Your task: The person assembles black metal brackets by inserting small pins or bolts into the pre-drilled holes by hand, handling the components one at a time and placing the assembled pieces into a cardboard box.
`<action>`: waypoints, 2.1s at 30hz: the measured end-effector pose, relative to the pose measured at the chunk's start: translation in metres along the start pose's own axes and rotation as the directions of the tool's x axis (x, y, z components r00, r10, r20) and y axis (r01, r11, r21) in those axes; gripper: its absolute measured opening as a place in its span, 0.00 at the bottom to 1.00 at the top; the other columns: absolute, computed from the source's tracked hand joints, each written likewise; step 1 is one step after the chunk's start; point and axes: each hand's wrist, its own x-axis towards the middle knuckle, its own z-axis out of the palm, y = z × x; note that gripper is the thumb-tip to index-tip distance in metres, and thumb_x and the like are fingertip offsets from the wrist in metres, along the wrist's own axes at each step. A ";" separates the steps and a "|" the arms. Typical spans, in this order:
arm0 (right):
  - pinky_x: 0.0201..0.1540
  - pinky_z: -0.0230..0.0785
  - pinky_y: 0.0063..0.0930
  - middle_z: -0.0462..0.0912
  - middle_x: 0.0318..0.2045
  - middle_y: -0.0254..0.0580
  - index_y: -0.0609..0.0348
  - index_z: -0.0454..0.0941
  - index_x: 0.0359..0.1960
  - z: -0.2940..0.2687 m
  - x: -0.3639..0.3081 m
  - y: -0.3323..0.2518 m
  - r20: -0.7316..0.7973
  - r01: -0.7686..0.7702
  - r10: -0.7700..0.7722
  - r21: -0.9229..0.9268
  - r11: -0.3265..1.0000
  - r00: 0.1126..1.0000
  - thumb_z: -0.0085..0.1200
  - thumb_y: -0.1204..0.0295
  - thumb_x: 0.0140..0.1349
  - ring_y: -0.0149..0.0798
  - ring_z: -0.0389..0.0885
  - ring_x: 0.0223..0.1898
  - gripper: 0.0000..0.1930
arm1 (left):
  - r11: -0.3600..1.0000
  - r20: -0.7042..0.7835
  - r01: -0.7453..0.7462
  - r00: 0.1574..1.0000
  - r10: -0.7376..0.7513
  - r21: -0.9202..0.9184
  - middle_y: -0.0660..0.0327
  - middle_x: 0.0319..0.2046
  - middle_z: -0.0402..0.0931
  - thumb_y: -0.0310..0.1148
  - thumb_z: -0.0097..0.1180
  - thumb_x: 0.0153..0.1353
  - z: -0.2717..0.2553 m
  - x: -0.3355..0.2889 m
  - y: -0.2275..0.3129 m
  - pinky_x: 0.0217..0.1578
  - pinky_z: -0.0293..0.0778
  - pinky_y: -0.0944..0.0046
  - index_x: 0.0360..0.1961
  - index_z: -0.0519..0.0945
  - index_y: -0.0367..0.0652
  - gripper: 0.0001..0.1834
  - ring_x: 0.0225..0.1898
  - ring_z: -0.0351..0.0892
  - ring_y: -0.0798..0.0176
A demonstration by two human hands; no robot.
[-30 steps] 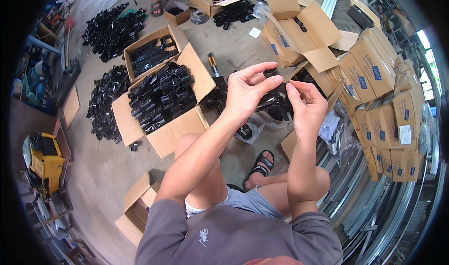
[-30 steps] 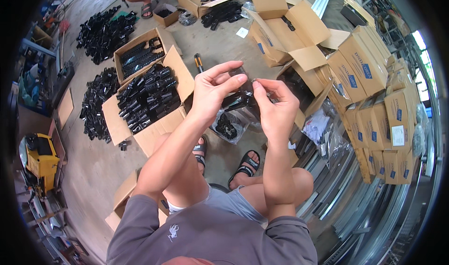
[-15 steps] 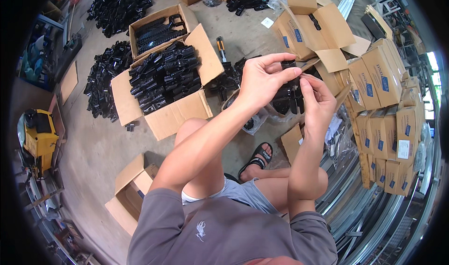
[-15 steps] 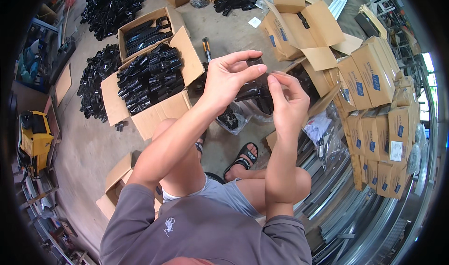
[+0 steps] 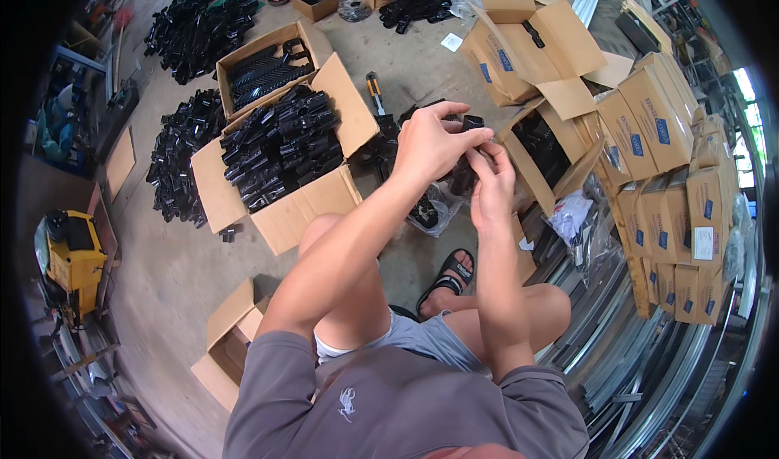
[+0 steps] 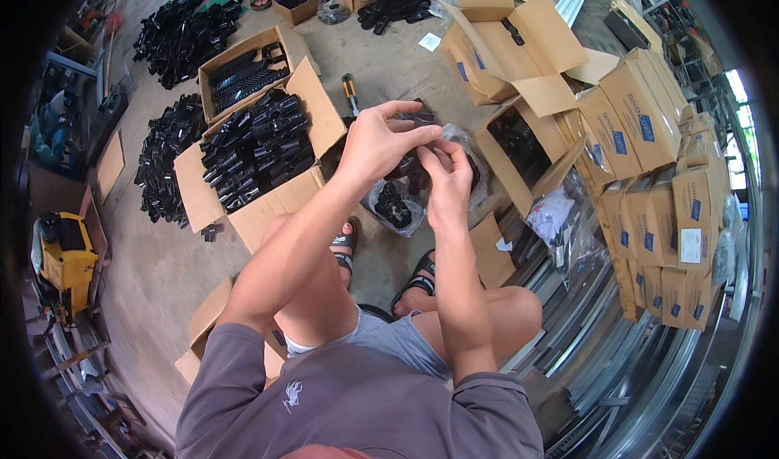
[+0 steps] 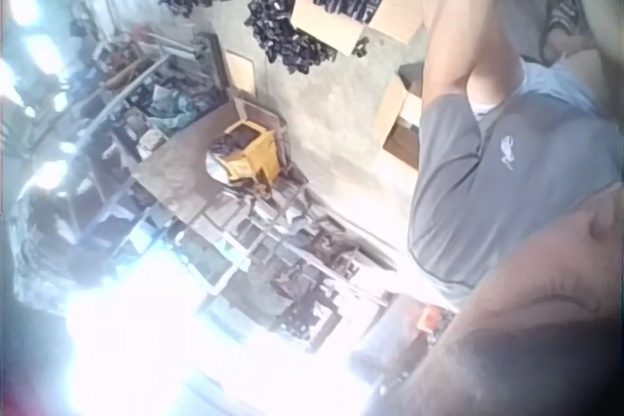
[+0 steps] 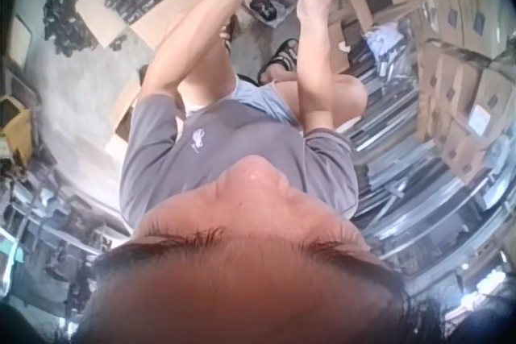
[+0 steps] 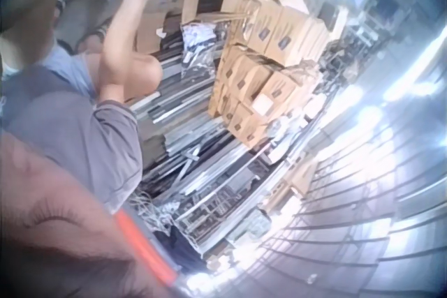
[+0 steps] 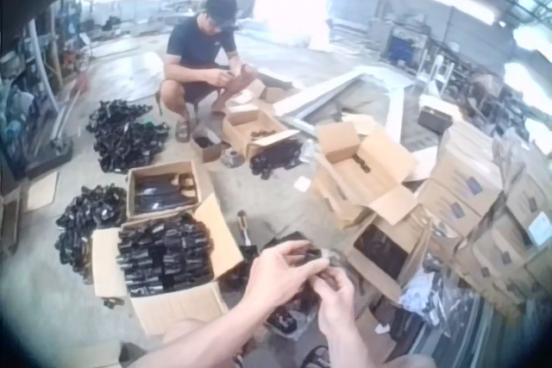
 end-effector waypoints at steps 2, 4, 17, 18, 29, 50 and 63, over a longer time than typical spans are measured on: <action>0.48 0.74 0.28 0.83 0.43 0.44 0.62 0.74 0.49 -0.005 -0.004 0.011 -0.026 -0.082 0.088 0.180 0.980 0.996 0.58 0.78 0.63 0.34 0.82 0.44 0.13 | 0.999 0.055 -0.021 0.998 0.020 0.025 0.57 0.35 0.86 0.39 0.70 0.55 -0.002 -0.001 -0.003 0.39 0.76 0.70 0.57 0.78 0.34 0.30 0.37 0.81 0.72; 0.47 0.76 0.31 0.83 0.44 0.45 0.61 0.74 0.50 -0.009 -0.008 0.018 0.036 -0.209 0.214 0.422 0.882 0.976 0.54 0.74 0.67 0.38 0.83 0.44 0.11 | 0.979 0.159 0.125 0.982 -0.099 -0.163 0.57 0.39 0.86 0.39 0.66 0.61 -0.002 0.000 -0.005 0.38 0.76 0.68 0.57 0.77 0.32 0.28 0.36 0.81 0.71; 0.51 0.69 0.28 0.81 0.41 0.37 0.63 0.79 0.46 -0.014 -0.038 0.035 -0.065 -0.281 0.335 0.412 0.867 0.940 0.60 0.71 0.63 0.32 0.79 0.45 0.13 | 0.651 0.204 0.399 0.912 -0.357 -0.646 0.68 0.44 0.80 0.43 0.45 0.75 0.036 -0.065 -0.054 0.47 0.72 0.67 0.55 0.78 0.47 0.17 0.45 0.76 0.71; 0.51 0.69 0.28 0.81 0.41 0.37 0.63 0.79 0.46 -0.018 -0.038 0.036 -0.050 -0.295 0.345 0.412 0.862 0.937 0.60 0.71 0.63 0.32 0.79 0.45 0.13 | 0.614 0.248 0.442 0.892 -0.378 -0.654 0.67 0.43 0.80 0.42 0.45 0.75 0.034 -0.066 -0.055 0.44 0.74 0.65 0.55 0.78 0.48 0.16 0.43 0.77 0.71; 0.50 0.73 0.42 0.84 0.45 0.60 0.64 0.81 0.47 -0.077 0.020 0.184 0.166 0.086 0.167 -0.910 0.405 0.972 0.53 0.58 0.61 0.52 0.83 0.48 0.22 | 0.690 0.054 0.345 0.912 -0.407 -0.636 0.63 0.33 0.82 0.33 0.54 0.62 -0.012 -0.023 -0.044 0.40 0.73 0.62 0.33 0.84 0.42 0.09 0.36 0.77 0.66; 0.48 0.75 0.39 0.86 0.41 0.51 0.57 0.83 0.45 -0.123 0.024 0.196 0.236 0.205 0.400 -0.972 0.118 0.886 0.58 0.61 0.58 0.48 0.84 0.43 0.17 | 0.825 0.002 0.269 0.951 -0.309 -0.498 0.51 0.27 0.77 0.35 0.51 0.60 0.000 0.010 -0.023 0.38 0.74 0.53 0.30 0.80 0.39 0.11 0.34 0.78 0.54; 0.40 0.75 0.19 0.87 0.37 0.43 0.70 0.80 0.40 0.001 0.039 -0.101 0.102 0.023 0.038 -0.534 0.845 0.994 0.56 0.77 0.66 0.29 0.85 0.37 0.06 | 0.728 0.071 0.222 0.970 -0.232 -0.649 0.61 0.53 0.78 0.28 0.45 0.72 0.017 -0.030 -0.005 0.52 0.71 0.70 0.64 0.70 0.33 0.21 0.50 0.76 0.71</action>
